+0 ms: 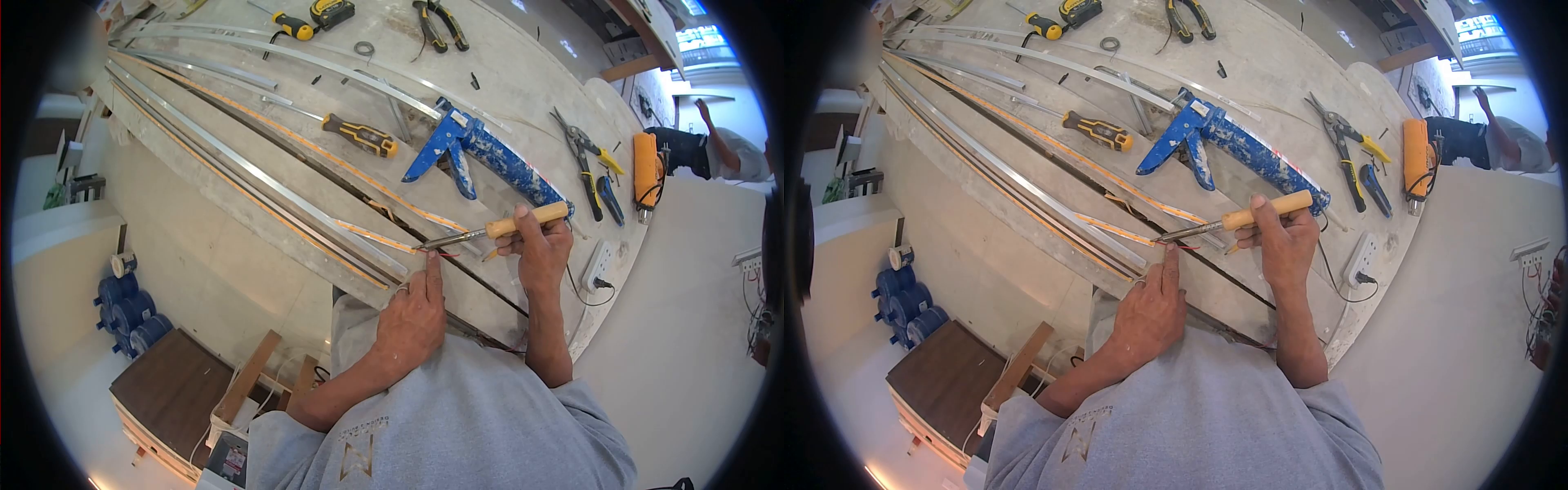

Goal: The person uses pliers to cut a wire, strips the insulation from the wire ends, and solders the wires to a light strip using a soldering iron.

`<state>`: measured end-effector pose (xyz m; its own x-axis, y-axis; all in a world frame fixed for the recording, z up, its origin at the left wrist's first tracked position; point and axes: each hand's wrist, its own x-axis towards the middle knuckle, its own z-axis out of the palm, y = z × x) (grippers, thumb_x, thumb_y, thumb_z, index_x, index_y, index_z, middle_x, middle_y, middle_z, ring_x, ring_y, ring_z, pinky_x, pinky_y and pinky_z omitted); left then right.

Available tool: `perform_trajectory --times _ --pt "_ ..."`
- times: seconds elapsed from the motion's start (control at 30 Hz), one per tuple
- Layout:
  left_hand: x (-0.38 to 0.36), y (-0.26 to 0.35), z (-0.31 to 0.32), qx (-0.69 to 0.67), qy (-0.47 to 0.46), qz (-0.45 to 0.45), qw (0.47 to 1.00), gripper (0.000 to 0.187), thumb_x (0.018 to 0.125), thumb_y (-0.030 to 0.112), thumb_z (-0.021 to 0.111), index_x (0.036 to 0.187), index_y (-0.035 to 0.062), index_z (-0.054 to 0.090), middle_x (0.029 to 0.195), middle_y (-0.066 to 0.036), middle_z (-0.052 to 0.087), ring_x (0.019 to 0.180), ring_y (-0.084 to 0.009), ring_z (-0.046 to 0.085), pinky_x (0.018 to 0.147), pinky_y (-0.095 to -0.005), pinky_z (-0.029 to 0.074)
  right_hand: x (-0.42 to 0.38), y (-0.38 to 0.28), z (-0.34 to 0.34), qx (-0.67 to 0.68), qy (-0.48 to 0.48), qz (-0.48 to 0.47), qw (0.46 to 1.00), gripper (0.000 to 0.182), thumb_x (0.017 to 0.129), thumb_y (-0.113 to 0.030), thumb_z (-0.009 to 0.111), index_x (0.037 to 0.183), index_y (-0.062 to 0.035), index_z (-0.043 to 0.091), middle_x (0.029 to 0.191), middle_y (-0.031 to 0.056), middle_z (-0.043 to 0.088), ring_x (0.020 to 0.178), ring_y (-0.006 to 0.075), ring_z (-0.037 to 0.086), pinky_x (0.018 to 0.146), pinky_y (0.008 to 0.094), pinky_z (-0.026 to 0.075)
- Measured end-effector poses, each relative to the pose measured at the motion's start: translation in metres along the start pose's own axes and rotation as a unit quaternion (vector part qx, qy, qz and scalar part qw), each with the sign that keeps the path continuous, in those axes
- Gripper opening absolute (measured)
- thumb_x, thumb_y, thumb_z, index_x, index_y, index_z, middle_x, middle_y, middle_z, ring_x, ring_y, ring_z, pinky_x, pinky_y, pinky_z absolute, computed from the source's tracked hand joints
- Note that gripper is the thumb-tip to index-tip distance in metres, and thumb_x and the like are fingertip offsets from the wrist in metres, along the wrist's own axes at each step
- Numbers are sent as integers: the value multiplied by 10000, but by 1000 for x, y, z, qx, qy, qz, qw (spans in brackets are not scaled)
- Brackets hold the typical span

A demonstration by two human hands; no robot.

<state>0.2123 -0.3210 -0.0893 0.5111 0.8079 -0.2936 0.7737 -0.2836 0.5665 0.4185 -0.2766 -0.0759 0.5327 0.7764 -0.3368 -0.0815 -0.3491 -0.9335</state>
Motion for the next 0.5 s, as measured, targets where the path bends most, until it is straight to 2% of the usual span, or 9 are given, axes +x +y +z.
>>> perform_trajectory --times 0.5 --pt "0 0 -1 -5 -13 -7 1000 777 880 163 632 1513 -94 262 1048 -203 554 803 -350 640 714 -422 553 1 -3 0 -1 -9 2 1000 328 924 -229 730 935 81 626 765 177 708 564 177 687 481 266 576"
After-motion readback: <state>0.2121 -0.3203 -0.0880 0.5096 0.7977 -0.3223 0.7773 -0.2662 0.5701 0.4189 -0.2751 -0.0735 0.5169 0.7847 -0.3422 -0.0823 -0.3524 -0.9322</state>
